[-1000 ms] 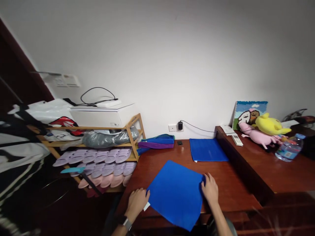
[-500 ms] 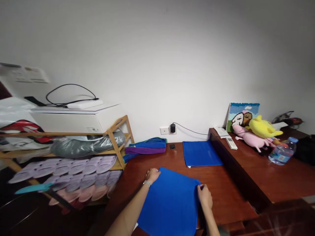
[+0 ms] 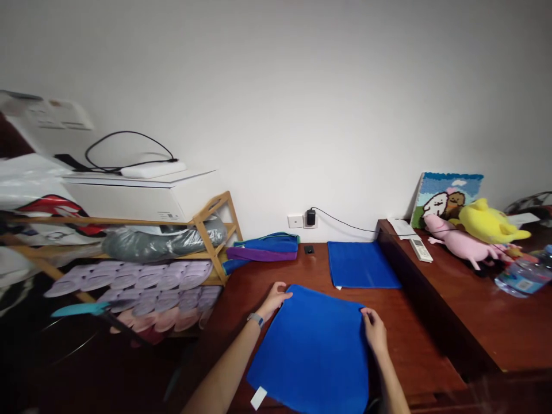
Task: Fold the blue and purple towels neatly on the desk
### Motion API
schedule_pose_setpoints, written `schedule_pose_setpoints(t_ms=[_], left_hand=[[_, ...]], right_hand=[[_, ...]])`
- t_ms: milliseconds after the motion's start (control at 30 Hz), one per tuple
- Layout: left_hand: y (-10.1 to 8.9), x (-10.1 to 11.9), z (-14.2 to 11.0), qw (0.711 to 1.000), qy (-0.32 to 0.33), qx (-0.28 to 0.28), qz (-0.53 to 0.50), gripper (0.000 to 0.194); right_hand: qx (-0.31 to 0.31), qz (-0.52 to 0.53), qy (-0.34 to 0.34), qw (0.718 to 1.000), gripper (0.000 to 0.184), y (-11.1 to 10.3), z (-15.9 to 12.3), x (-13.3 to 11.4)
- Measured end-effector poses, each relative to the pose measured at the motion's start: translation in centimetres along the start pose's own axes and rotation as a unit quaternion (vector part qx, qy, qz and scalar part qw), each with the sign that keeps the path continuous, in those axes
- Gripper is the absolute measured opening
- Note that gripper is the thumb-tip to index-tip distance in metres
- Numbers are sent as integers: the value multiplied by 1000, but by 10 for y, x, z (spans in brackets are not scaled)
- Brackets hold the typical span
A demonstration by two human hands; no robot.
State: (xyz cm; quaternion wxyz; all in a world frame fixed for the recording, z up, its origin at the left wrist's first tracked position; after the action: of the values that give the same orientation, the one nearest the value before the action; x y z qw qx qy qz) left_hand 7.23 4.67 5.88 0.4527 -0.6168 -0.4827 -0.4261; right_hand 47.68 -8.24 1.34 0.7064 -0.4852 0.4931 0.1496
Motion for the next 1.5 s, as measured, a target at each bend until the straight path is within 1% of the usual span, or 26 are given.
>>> schedule_pose_setpoints(t_ms=[67, 133, 200, 300, 367, 400, 467, 533, 567, 633, 700, 767, 833, 867, 900, 967, 1033, 1100, 1133, 1200, 1267, 1333, 1400, 1433, 1467, 1500], left_hand=[[7, 7, -14, 999, 18, -22, -40, 54], [17, 17, -31, 995, 53, -49, -74, 52], [30, 33, -49, 985, 108, -82, -106, 47], [52, 61, -72, 967, 182, -113, -140, 40], [67, 77, -80, 961, 202, -113, -150, 38], [74, 85, -81, 959, 210, -111, -152, 38], [88, 100, -72, 956, 229, -106, -150, 37], [101, 116, -47, 951, 254, -94, -146, 36], [107, 124, -29, 949, 266, -85, -142, 36], [118, 140, 20, 952, 277, -55, -115, 33], [129, 155, 79, 963, 263, -17, -54, 26], [140, 168, 134, 970, 244, 13, 7, 20], [152, 174, 176, 970, 237, 27, 46, 16], [157, 171, 189, 969, 237, 29, 61, 14], [161, 164, 198, 968, 236, 29, 78, 12], [169, 137, 200, 966, 233, 19, 110, 11], [174, 99, 187, 961, 237, -5, 139, 20], [175, 60, 166, 949, 260, -29, 175, 30], [175, 43, 154, 941, 276, -34, 193, 33], [173, 17, 130, 928, 300, -27, 218, 37], [173, 4, 107, 925, 303, -11, 227, 40], [178, 1, 82, 922, 304, -20, 238, 42], [184, 3, 54, 912, 319, -50, 254, 46], [182, 3, 40, 906, 328, -58, 262, 48], [177, 3, 27, 901, 334, -55, 272, 50], [165, 0, 16, 897, 337, -40, 283, 51]], right_hand=[[3, 4, -17, 1000, 62, -16, 3, -2], [15, 0, -38, 999, 59, -40, 5, -5], [39, -17, -53, 998, 53, -71, 8, -10], [85, -82, -80, 990, 42, -123, 10, -22], [123, -136, -107, 977, 40, -152, 12, -33], [141, -158, -120, 970, 40, -162, 16, -39], [170, -185, -138, 958, 42, -174, 31, -51], [183, -197, -156, 950, 43, -173, 60, -66], [187, -200, -167, 947, 43, -168, 80, -74], [189, -211, -187, 940, 44, -150, 129, -91], [178, -229, -197, 937, 46, -123, 184, -107], [154, -249, -191, 937, 47, -90, 235, -120], [139, -263, -185, 937, 51, -59, 271, -127], [140, -265, -186, 936, 54, -45, 282, -127], [149, -265, -188, 934, 57, -34, 287, -124], [176, -268, -200, 926, 60, -19, 280, -110], [187, -283, -222, 914, 62, -11, 255, -87], [170, -306, -243, 905, 60, -9, 223, -57], [160, -317, -239, 904, 56, -11, 207, -40], [157, -339, -185, 909, 51, -20, 182, -3], [171, -357, -106, 912, 56, -33, 166, 29], [177, -356, -48, 916, 63, -45, 162, 50], [160, -334, -21, 929, 61, -52, 168, 57], [140, -321, -10, 937, 56, -54, 173, 57], [119, -310, 0, 943, 51, -56, 178, 54], [102, -306, 9, 947, 48, -58, 184, 49]])
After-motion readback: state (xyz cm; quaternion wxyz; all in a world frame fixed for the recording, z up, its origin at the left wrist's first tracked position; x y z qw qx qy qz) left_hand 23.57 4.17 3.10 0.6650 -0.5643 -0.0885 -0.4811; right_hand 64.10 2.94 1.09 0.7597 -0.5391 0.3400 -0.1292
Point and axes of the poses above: each hand's wrist, its own z-axis towards the middle knuckle, its own y-axis out of the palm, x = y × z, the point moved 6 cm from there along z, towards the middle knuckle, and after that the axes turned 10 degrees about -z, right-handed, at the moved point
